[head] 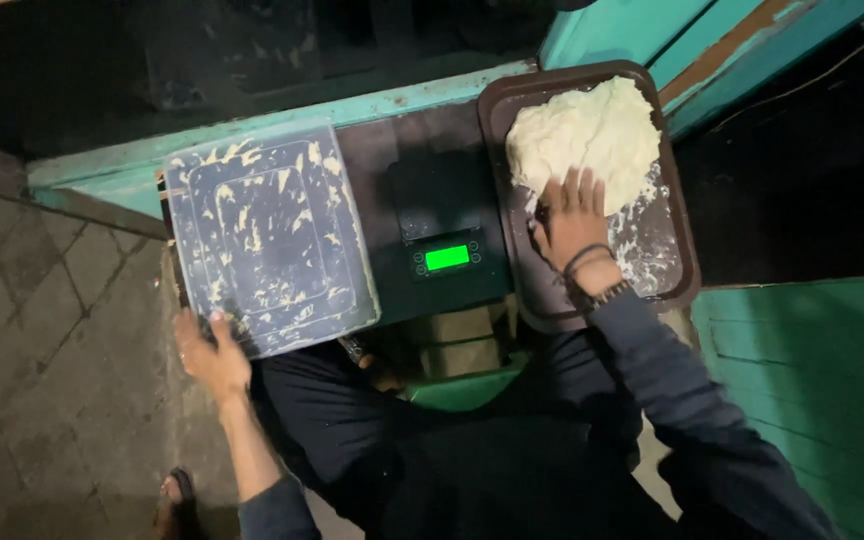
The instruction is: Portioning dough from a large mass, weighing it on a digital scale, and rolling it into small balls.
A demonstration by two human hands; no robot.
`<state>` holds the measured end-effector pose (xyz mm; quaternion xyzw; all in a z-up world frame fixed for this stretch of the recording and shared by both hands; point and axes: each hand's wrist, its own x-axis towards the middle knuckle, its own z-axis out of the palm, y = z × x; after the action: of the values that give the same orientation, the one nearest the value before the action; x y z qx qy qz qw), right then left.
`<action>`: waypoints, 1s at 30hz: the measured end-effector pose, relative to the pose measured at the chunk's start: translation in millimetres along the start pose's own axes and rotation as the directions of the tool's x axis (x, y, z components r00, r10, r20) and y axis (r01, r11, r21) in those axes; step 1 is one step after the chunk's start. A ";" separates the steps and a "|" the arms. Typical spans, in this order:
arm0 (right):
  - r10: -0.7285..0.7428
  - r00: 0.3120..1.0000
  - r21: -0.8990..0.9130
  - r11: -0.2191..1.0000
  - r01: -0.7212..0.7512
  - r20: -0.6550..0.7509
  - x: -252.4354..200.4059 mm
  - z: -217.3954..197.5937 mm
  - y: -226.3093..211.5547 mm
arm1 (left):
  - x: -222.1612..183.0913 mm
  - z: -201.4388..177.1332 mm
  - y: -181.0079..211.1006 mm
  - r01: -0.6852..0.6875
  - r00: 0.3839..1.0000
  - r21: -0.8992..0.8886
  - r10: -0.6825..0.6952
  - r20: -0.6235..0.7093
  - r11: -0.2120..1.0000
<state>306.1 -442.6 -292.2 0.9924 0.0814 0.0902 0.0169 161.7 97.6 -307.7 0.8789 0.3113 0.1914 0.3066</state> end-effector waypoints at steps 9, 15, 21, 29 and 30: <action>0.336 0.905 0.284 0.869 -0.405 0.262 12.2 -49.2 41.3 | -139.2 47.9 176.7 -0.294 0.942 -0.373 0.332 0.040 0.880; 0.371 0.900 0.180 0.892 -0.414 0.230 20.1 -15.9 53.5 | -224.5 116.4 255.4 -0.269 0.699 -0.270 0.380 0.606 0.925; 0.356 0.915 0.172 0.905 -0.388 0.190 34.9 21.5 83.3 | -245.3 140.1 260.8 -0.028 0.621 -0.332 0.277 0.733 0.943; 0.316 0.929 0.259 0.897 -0.358 0.192 63.9 16.1 102.5 | -251.9 139.6 260.4 0.159 0.629 -0.442 0.254 0.735 0.883; 0.304 0.929 0.227 0.909 -0.350 0.211 64.1 4.1 93.5 | -249.0 135.5 262.8 0.205 0.604 -0.442 0.243 0.759 0.873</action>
<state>384.0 -524.4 -280.4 0.9895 -0.0771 -0.0053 -0.1224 163.6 -287.2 -271.1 0.7668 0.0733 -0.1449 0.6210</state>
